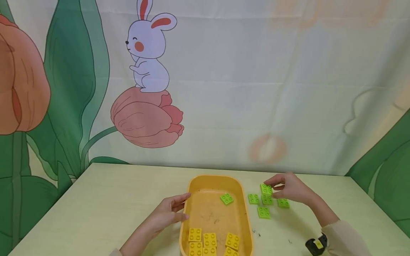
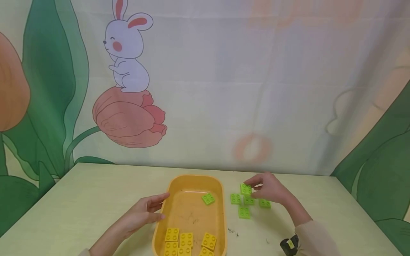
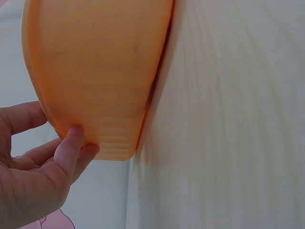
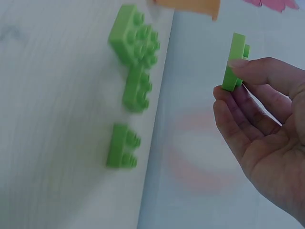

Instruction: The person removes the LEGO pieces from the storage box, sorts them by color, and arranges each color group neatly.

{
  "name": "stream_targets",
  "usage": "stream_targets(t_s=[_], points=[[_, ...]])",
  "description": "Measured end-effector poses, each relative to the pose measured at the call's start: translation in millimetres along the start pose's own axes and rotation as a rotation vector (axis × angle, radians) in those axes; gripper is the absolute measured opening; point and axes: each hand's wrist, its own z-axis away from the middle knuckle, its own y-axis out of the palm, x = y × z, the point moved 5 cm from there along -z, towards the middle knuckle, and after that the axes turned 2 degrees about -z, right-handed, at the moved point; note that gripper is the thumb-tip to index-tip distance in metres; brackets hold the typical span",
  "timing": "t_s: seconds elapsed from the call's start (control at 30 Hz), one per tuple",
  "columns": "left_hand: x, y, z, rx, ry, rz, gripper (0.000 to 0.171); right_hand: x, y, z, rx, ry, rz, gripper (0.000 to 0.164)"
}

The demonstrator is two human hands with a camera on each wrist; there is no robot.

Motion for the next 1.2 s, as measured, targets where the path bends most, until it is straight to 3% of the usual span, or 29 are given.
stream_targets(t_s=[0.23,0.47,0.67,0.83,1.2], points=[[0.5,-0.1,0.0,-0.011,-0.009,-0.006,0.063,-37,-23,18,-0.053,0.127,0.003,0.038],[0.5,0.0,-1.2,-0.003,-0.005,0.000,0.063,-68,-34,31,-0.041,0.168,-0.013,0.041],[-0.9,-0.1,-4.1,-0.005,-0.011,0.004,0.063,-90,-39,34,-0.036,0.227,0.063,0.040],[-1.7,0.2,-7.4,-0.013,-0.025,0.005,0.063,-105,-41,34,-0.034,0.278,0.083,0.039],[-5.5,0.6,-13.8,-0.033,-0.048,0.010,0.064,-117,-44,25,-0.008,0.292,0.076,0.040]])
